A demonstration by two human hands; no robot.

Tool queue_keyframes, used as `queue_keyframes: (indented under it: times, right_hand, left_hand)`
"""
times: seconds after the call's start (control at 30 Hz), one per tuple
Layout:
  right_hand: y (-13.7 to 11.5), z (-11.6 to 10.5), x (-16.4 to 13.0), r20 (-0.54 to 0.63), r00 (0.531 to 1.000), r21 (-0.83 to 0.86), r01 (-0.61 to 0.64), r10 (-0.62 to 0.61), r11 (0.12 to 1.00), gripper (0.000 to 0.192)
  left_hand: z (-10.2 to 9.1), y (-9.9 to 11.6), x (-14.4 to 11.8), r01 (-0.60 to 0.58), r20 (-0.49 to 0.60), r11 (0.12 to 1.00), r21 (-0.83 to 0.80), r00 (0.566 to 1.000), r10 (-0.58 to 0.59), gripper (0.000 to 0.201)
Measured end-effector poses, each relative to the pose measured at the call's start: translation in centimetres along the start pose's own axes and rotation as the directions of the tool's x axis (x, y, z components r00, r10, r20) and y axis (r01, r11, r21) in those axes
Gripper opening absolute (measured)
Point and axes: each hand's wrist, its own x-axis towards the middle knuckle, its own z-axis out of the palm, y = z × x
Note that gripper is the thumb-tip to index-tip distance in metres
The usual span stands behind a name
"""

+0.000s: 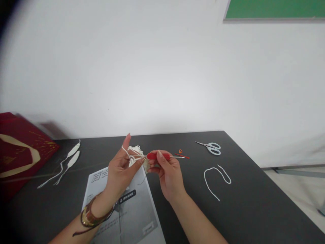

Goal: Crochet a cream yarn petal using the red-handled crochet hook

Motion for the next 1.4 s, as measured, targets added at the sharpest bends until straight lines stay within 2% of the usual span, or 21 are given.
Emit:
queue_keyframes:
  times: [0.1, 0.17, 0.2, 0.27, 0.33, 0.37, 0.43, 0.47, 0.5, 0.53, 0.57, 0.6, 0.67, 0.7, 0.73, 0.77, 0.87, 0.93, 1.13, 1.4]
  right_hand:
    - [0.1, 0.2, -0.4, 0.017, 0.989, -0.177, 0.15, -0.149, 0.973, 0.015]
    - [0.3, 0.2, -0.8, 0.069, 0.948, -0.341, 0.316, -0.311, 0.885, 0.012]
    - [0.5, 0.1, -1.0, 0.128, 0.9, -0.436, 0.428, -0.416, 0.792, 0.012]
    - [0.7, -0.1, -1.4, 0.323, 0.749, -0.598, 0.635, -0.578, 0.489, 0.021]
    - [0.8, -0.5, -1.7, 0.529, 0.576, -0.636, 0.755, -0.623, 0.158, 0.036]
    - [0.8, -0.8, -1.7, 0.612, 0.5, -0.615, 0.788, -0.613, 0.028, 0.041]
    - [0.7, -1.1, -1.7, 0.729, 0.383, -0.541, 0.83, -0.567, -0.136, 0.047]
    - [0.6, -1.2, -1.7, 0.757, 0.352, -0.509, 0.846, -0.55, -0.159, 0.047]
    - [0.5, -1.3, -1.6, 0.756, 0.354, -0.497, 0.858, -0.551, -0.13, 0.045]
    - [0.4, -1.2, -1.5, 0.724, 0.391, -0.503, 0.863, -0.568, -0.048, 0.042]
    - [0.3, -1.1, -1.4, 0.658, 0.473, -0.523, 0.847, -0.586, 0.096, 0.038]
    - [0.3, -1.0, -1.3, 0.566, 0.578, -0.527, 0.802, -0.588, 0.281, 0.033]
    - [0.4, -0.6, -0.9, 0.353, 0.794, -0.451, 0.607, -0.494, 0.654, 0.02]
    - [0.4, -0.5, -0.7, 0.267, 0.872, -0.37, 0.485, -0.41, 0.792, 0.015]
    - [0.5, -0.4, -0.5, 0.203, 0.926, -0.281, 0.365, -0.317, 0.888, 0.012]
    - [0.5, -0.3, -0.3, 0.16, 0.96, -0.198, 0.259, -0.229, 0.945, 0.013]
    - [0.4, -0.3, 0.0, 0.122, 0.992, -0.052, 0.052, -0.045, 0.997, 0.018]
    - [0.1, -0.2, 0.0, 0.124, 0.992, -0.031, 0.025, -0.021, 0.999, 0.019]
    - [-1.0, -0.2, -0.4, 0.14, 0.982, -0.104, 0.143, -0.128, 0.984, 0.021]
    - [-1.5, -0.3, -0.3, 0.127, 0.971, -0.15, 0.22, -0.202, 0.964, 0.021]
  left_hand:
    - [0.2, 0.3, 0.0, 0.034, -0.022, 0.999, -0.026, 0.999, -0.035, 0.088]
    - [0.3, 0.5, 0.1, 0.104, -0.007, 0.988, -0.113, 0.994, -0.106, 0.091]
    - [0.3, 0.6, 0.1, 0.148, 0.014, 0.973, -0.177, 0.989, -0.148, 0.092]
    - [0.3, 0.8, 0.1, 0.23, 0.065, 0.923, -0.31, 0.973, -0.221, 0.09]
    - [0.2, 1.0, 0.1, 0.283, 0.096, 0.868, -0.408, 0.959, -0.268, 0.089]
    - [0.0, 1.2, 0.1, 0.309, 0.112, 0.843, -0.439, 0.95, -0.29, 0.089]
    - [-0.4, 1.5, 0.3, 0.385, 0.177, 0.789, -0.478, 0.923, -0.343, 0.087]
    - [-0.7, 1.7, 0.5, 0.433, 0.225, 0.76, -0.484, 0.901, -0.37, 0.085]
    - [-1.0, 1.9, 0.7, 0.479, 0.274, 0.735, -0.48, 0.878, -0.392, 0.084]
    - [-1.2, 2.0, 1.0, 0.512, 0.312, 0.72, -0.469, 0.858, -0.407, 0.082]
    - [-1.5, 2.2, 1.2, 0.53, 0.332, 0.716, -0.455, 0.847, -0.416, 0.081]
    - [-1.7, 2.3, 1.4, 0.535, 0.336, 0.719, -0.444, 0.843, -0.42, 0.081]
    - [-2.0, 2.6, 1.7, 0.531, 0.329, 0.736, -0.42, 0.845, -0.422, 0.082]
    - [-2.1, 2.7, 1.8, 0.53, 0.329, 0.745, -0.405, 0.845, -0.422, 0.084]
    - [-2.2, 2.9, 1.8, 0.531, 0.333, 0.753, -0.388, 0.843, -0.422, 0.086]
    - [-2.2, 3.0, 1.8, 0.534, 0.34, 0.76, -0.371, 0.84, -0.423, 0.087]
    - [-2.2, 3.4, 1.5, 0.535, 0.355, 0.779, -0.327, 0.834, -0.423, 0.087]
    - [-2.1, 3.5, 1.3, 0.526, 0.359, 0.795, -0.302, 0.836, -0.416, 0.086]
    - [-2.1, 3.5, 0.8, 0.507, 0.379, 0.838, -0.203, 0.829, -0.41, 0.086]
    - [-2.2, 3.5, 0.6, 0.493, 0.372, 0.852, -0.173, 0.834, -0.407, 0.083]
